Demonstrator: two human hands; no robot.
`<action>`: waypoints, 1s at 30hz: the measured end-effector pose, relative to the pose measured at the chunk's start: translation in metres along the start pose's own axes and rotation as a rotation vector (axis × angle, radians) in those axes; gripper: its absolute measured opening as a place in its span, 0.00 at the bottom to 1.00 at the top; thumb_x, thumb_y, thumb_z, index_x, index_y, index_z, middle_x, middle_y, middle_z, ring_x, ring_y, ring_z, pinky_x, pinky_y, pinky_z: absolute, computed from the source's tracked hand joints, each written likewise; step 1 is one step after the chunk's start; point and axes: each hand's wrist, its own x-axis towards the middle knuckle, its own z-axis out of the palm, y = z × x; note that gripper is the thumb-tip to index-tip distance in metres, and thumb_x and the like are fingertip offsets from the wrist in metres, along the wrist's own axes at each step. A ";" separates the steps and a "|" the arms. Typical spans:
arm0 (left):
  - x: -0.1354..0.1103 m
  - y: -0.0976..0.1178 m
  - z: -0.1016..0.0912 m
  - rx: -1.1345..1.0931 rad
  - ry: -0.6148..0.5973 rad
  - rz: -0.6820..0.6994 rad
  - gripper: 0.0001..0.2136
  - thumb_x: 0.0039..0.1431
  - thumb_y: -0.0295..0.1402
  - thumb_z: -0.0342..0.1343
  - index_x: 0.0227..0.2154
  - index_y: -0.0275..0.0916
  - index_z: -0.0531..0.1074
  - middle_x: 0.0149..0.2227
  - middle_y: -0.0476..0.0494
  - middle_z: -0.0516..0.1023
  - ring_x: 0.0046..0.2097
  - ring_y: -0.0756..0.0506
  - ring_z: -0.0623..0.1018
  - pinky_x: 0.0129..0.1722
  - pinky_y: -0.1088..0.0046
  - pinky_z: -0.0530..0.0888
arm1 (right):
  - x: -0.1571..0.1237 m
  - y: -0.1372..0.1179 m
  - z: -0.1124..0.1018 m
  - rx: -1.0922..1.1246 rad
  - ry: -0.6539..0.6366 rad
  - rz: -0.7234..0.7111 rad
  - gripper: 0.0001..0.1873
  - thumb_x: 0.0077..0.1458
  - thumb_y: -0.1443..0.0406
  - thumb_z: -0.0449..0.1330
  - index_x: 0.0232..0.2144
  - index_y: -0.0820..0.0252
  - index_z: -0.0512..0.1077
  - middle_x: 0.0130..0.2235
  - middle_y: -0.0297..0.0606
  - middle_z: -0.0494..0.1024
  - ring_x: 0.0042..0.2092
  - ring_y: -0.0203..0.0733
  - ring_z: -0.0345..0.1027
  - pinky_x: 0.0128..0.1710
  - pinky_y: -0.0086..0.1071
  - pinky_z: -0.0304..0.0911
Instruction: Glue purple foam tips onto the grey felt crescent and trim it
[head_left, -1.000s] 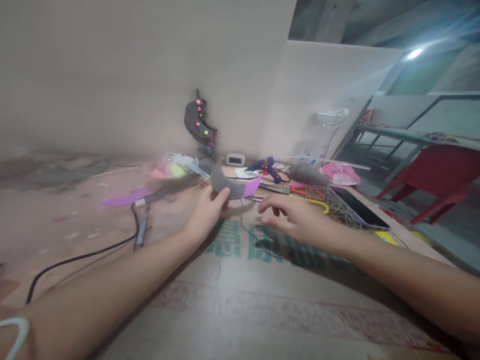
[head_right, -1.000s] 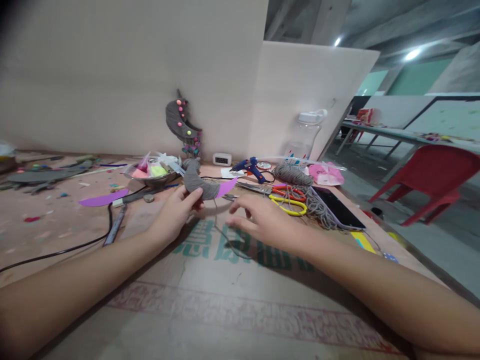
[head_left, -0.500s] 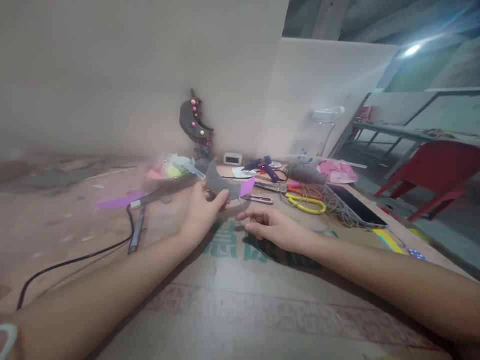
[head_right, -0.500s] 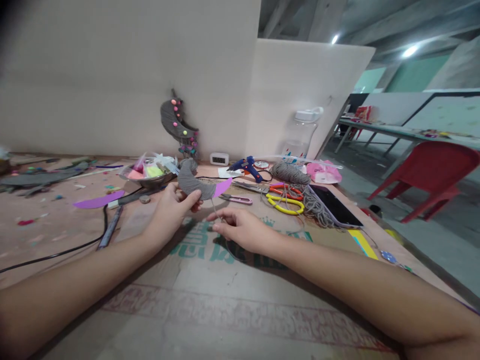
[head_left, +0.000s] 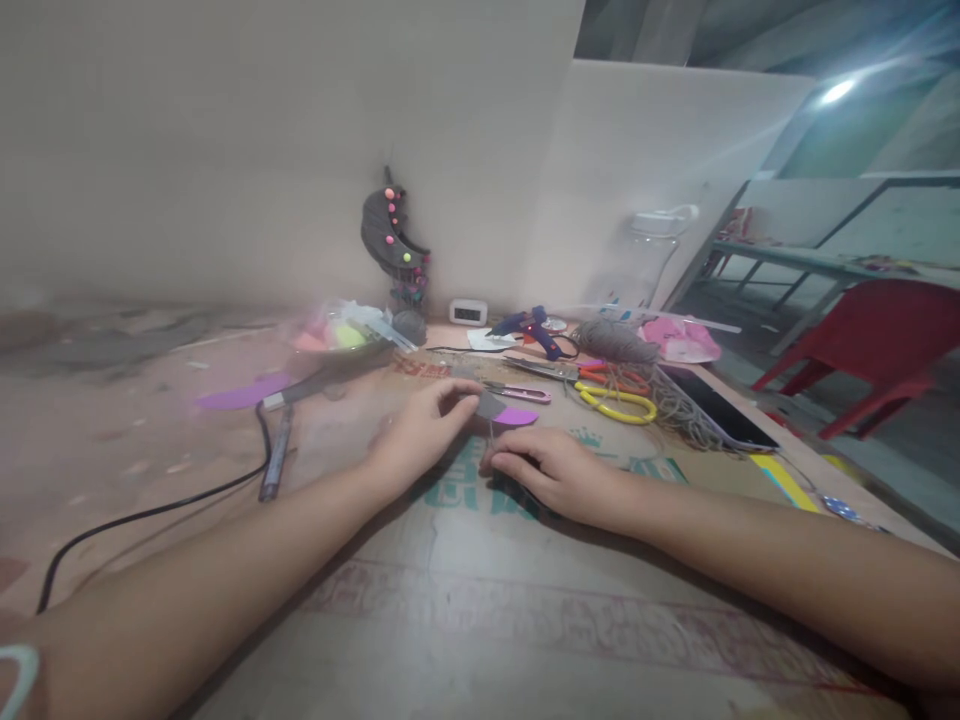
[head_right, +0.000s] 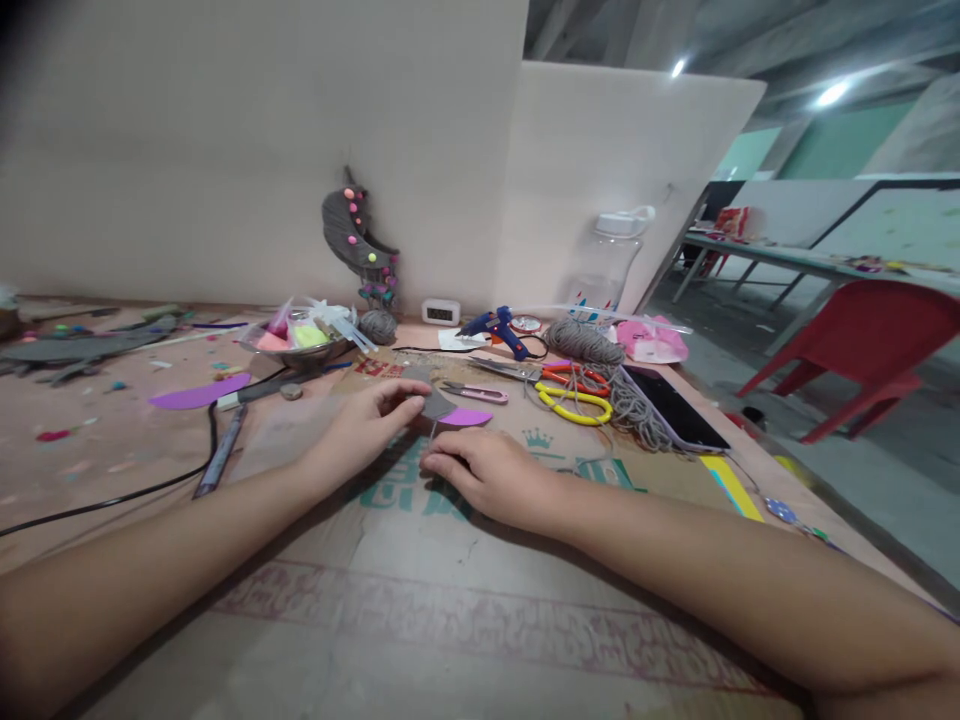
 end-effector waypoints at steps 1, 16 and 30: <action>-0.001 0.001 0.000 0.026 -0.013 0.021 0.15 0.59 0.38 0.54 0.46 0.38 0.73 0.42 0.42 0.78 0.40 0.44 0.76 0.41 0.68 0.71 | 0.000 0.001 0.000 0.001 0.007 -0.008 0.15 0.65 0.62 0.50 0.34 0.61 0.75 0.35 0.38 0.80 0.36 0.38 0.72 0.39 0.30 0.63; -0.002 0.002 0.003 -0.016 -0.073 0.112 0.06 0.58 0.30 0.52 0.37 0.37 0.71 0.38 0.44 0.74 0.40 0.47 0.73 0.42 0.69 0.69 | 0.000 0.004 -0.016 -0.019 0.253 -0.013 0.14 0.63 0.62 0.52 0.31 0.61 0.74 0.31 0.36 0.78 0.32 0.36 0.69 0.33 0.27 0.61; 0.000 0.005 -0.002 -0.098 0.036 -0.004 0.11 0.57 0.33 0.54 0.42 0.38 0.72 0.40 0.45 0.76 0.37 0.48 0.73 0.36 0.74 0.68 | 0.000 0.029 -0.026 -0.063 0.348 0.176 0.11 0.56 0.59 0.57 0.29 0.60 0.74 0.26 0.35 0.75 0.26 0.35 0.62 0.27 0.28 0.57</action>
